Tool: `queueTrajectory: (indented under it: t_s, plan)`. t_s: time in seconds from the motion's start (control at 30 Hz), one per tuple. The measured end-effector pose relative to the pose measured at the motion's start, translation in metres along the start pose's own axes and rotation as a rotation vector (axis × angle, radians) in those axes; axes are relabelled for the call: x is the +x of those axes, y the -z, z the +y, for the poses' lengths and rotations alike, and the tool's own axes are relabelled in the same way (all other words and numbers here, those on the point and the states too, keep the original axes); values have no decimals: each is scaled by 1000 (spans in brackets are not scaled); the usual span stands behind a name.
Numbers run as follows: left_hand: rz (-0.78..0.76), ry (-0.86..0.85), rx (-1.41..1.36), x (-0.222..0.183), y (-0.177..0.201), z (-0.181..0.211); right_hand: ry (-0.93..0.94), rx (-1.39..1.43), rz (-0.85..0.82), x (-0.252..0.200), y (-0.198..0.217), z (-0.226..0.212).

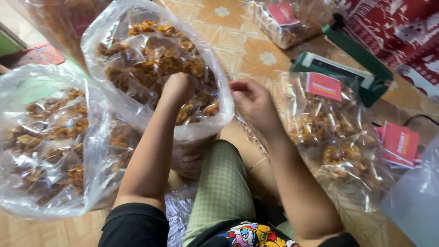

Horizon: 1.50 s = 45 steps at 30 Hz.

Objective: Manually labeling and heat-sealing small plastic bags of banana chips from a larger bulk container.

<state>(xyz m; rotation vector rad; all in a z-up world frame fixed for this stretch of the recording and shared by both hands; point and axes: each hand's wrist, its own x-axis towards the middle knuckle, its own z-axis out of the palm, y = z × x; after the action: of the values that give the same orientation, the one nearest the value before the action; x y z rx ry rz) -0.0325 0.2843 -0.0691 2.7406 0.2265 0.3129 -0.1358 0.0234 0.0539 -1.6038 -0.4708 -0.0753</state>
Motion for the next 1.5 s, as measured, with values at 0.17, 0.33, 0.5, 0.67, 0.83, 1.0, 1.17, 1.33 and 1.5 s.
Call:
queueTrajectory:
  t_s: [0.17, 0.33, 0.5, 0.67, 0.83, 1.0, 1.17, 1.33, 1.5]
  plan:
    - [-338, 209, 79, -24, -51, -26, -540, 458, -138, 22, -72, 109]
    - [-120, 176, 12, -50, -5, -11, -725, 546, -68, 11, -80, 120]
    - [53, 123, -378, -57, 68, 9, -649, 580, -36, 3, -75, 114]
    - [-10, 201, -1382, -56, 68, 34, -506, 1183, -65, 4, -73, 101]
    - [-328, 171, -1461, -67, 89, 39, -574, 1247, 50, 9, -63, 110]
    - [-51, 70, -467, 1, 64, -12, -812, 1137, 289, 1, -62, 101]
    - [186, 414, -390, 64, 9, -58, -873, 802, 379, -11, -62, 157]
    - [63, 528, -188, 80, -29, -84, -882, 871, 292, -14, -56, 158]
    - [123, 490, -255, 60, 20, -61, -852, 840, 269, -10, -56, 158]
